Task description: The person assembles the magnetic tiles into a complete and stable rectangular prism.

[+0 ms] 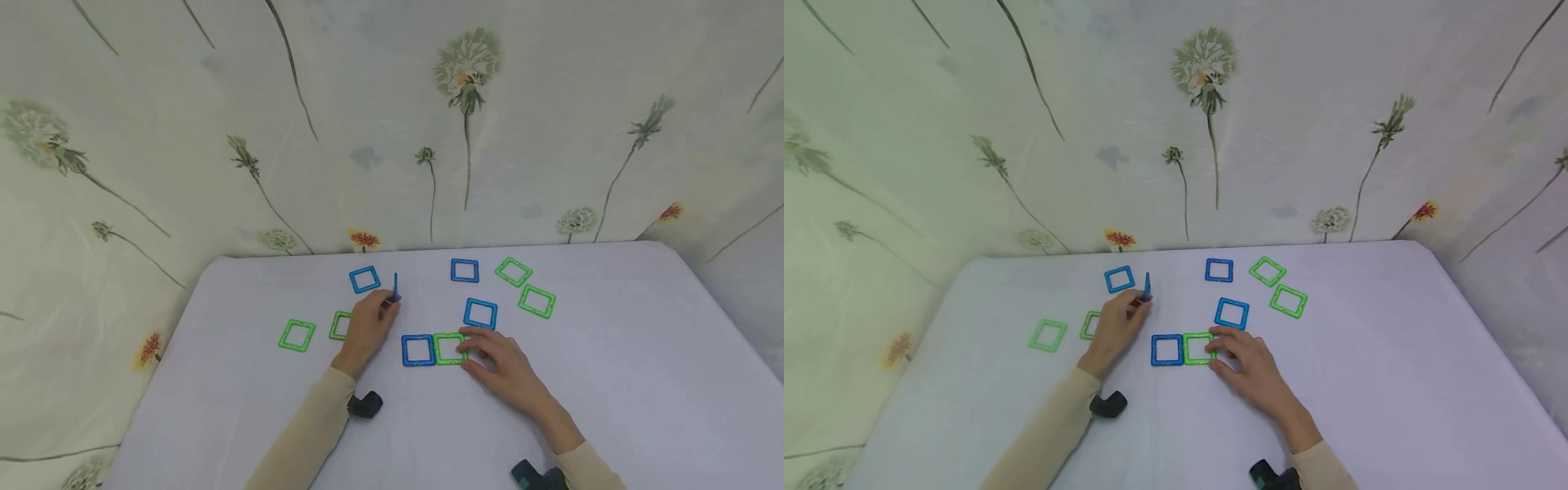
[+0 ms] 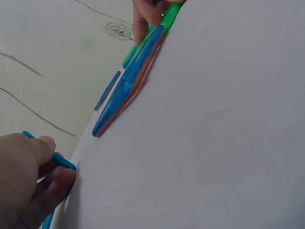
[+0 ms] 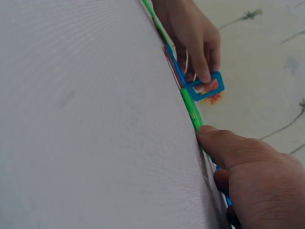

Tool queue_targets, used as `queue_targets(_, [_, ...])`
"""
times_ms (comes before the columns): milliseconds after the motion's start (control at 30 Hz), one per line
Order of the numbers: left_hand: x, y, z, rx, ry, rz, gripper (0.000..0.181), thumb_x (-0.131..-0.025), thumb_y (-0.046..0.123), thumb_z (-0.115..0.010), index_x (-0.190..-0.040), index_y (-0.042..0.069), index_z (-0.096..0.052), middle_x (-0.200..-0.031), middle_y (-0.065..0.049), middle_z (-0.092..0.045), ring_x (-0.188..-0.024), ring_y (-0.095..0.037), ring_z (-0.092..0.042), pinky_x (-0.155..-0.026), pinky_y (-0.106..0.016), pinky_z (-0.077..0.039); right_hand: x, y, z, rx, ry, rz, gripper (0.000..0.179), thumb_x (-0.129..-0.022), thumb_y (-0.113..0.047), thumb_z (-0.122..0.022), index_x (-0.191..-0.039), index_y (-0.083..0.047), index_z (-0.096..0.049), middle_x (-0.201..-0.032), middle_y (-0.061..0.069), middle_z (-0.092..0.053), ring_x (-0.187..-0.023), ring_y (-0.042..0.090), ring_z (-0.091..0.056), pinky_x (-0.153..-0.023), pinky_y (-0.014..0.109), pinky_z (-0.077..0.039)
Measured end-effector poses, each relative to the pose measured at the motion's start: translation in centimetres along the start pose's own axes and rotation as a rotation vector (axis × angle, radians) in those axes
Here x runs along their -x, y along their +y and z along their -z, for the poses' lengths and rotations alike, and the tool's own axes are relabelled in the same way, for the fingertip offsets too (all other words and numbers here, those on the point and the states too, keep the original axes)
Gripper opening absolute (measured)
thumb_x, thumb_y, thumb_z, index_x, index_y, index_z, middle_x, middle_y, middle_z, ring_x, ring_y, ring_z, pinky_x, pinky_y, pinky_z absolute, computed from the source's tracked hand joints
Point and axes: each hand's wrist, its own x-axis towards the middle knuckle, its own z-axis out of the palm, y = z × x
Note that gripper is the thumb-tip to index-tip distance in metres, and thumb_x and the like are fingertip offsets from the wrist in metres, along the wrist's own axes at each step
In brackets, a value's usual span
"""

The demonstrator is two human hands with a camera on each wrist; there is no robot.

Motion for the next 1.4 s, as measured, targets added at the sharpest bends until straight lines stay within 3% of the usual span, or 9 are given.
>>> queue_targets(267, [0.6, -0.1, 0.5, 0.054, -0.008, -0.009, 0.017, -0.092, 0.019, -0.061, -0.108, 0.013, -0.065, -0.102, 0.000, -0.069, -0.091, -0.009, -0.064, -0.079, -0.023, -0.054, 0.0, -0.1, 0.2, 0.005, -0.014, 0.001, 0.028, -0.082, -0.023, -0.074, -0.107, -0.028, -0.064, -0.133, -0.002, -0.056, -0.099, 0.004, -0.055, -0.076, 0.023, -0.030])
queue_targets(1400, [2.8, 0.2, 1.6, 0.062, -0.089, -0.021, 0.018, -0.090, 0.021, -0.063, -0.108, 0.016, -0.066, -0.104, 0.003, -0.069, -0.097, -0.006, -0.064, -0.082, -0.017, -0.052, -0.1, -0.1, 0.0, -0.014, 0.000, -0.017, 0.026, -0.082, -0.021, -0.074, -0.104, -0.029, -0.065, -0.131, -0.002, -0.058, -0.095, 0.005, -0.056, -0.074, 0.023, -0.029])
